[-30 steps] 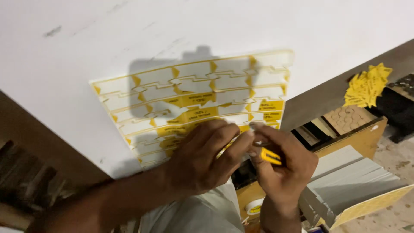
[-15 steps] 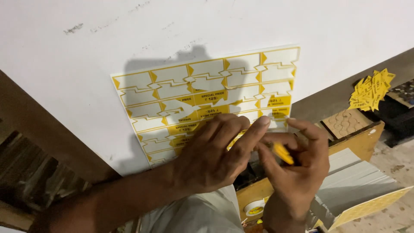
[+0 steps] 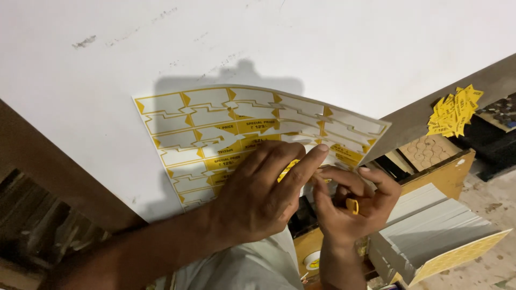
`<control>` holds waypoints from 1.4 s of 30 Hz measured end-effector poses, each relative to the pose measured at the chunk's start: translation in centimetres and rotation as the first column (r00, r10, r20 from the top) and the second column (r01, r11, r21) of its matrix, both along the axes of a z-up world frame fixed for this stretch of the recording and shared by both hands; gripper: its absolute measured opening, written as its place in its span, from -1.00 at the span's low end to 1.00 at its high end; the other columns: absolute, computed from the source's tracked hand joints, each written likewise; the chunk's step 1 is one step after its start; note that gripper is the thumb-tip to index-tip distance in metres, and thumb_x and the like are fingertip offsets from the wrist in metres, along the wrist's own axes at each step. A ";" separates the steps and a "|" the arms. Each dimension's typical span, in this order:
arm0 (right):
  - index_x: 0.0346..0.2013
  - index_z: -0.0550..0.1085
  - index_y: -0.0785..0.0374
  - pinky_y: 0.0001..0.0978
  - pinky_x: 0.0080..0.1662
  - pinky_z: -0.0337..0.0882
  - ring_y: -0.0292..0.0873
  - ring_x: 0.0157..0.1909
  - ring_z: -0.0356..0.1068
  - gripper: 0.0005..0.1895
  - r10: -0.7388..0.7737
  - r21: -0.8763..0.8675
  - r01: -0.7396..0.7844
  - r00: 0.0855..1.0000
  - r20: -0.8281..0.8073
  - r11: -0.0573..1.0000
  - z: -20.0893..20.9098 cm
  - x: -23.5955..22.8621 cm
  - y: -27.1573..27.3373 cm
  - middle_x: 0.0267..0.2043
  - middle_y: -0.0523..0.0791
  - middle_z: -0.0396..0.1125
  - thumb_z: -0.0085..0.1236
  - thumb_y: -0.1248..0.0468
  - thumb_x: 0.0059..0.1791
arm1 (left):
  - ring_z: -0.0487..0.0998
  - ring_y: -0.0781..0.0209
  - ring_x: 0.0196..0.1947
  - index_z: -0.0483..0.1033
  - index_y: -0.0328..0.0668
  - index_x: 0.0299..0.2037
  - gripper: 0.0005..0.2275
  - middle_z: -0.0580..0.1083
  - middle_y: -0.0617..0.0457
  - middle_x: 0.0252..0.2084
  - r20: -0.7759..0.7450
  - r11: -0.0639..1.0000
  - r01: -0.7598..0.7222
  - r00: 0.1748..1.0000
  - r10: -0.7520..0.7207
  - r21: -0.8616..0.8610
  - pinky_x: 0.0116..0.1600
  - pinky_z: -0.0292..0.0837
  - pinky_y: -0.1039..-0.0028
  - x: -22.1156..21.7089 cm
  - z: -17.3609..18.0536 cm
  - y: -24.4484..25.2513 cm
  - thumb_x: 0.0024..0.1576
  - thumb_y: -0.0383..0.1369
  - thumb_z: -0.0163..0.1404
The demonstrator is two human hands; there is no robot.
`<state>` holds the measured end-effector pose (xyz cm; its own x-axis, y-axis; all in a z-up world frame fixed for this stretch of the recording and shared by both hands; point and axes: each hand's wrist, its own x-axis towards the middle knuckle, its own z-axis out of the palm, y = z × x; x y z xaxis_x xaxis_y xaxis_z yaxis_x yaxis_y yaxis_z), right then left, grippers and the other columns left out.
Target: Peeling special price stickers from a sheet and applying them to a template on a whiteboard using a utility knife.
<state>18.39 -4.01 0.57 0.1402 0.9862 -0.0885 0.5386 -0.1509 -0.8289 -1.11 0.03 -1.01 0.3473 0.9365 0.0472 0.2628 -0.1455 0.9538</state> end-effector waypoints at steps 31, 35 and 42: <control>0.25 0.25 0.29 -0.59 -0.27 0.35 -0.35 -0.37 0.34 -0.53 0.029 0.023 -0.025 0.981 -0.193 0.999 2.2 3.2 1.2 -0.28 -0.12 0.36 0.16 0.10 0.19 | 0.44 -0.02 0.06 0.56 -0.27 -0.09 -0.77 0.41 0.00 -0.01 0.013 0.999 -0.022 1.000 0.022 0.043 0.10 0.41 0.19 -2.5 0.3 1.9 0.04 -0.52 0.17; 0.12 0.30 0.35 -0.62 -0.29 0.28 -0.36 -0.39 0.28 -0.61 0.064 -0.086 -0.071 0.995 -0.083 0.994 2.8 5.6 -0.1 -0.28 -0.08 0.35 0.06 0.07 0.23 | 0.42 0.01 -0.02 0.55 -0.24 -0.21 -0.76 0.43 0.02 -0.10 -0.100 0.999 -0.040 0.994 0.042 0.019 0.01 0.36 0.16 -2.0 0.5 2.1 -0.03 -0.37 0.27; 0.13 0.41 0.40 -0.59 -0.29 0.31 -0.32 -0.39 0.34 -0.71 0.281 -0.203 -0.248 0.947 0.155 0.947 4.2 4.3 3.4 -0.26 -0.06 0.41 -0.01 0.23 0.23 | 0.49 0.13 -0.09 0.57 -0.29 -0.11 -0.81 0.44 0.01 -0.12 -0.006 0.976 -0.214 0.977 0.214 0.043 -0.07 0.47 0.40 -2.3 -0.3 1.6 0.11 -0.65 0.18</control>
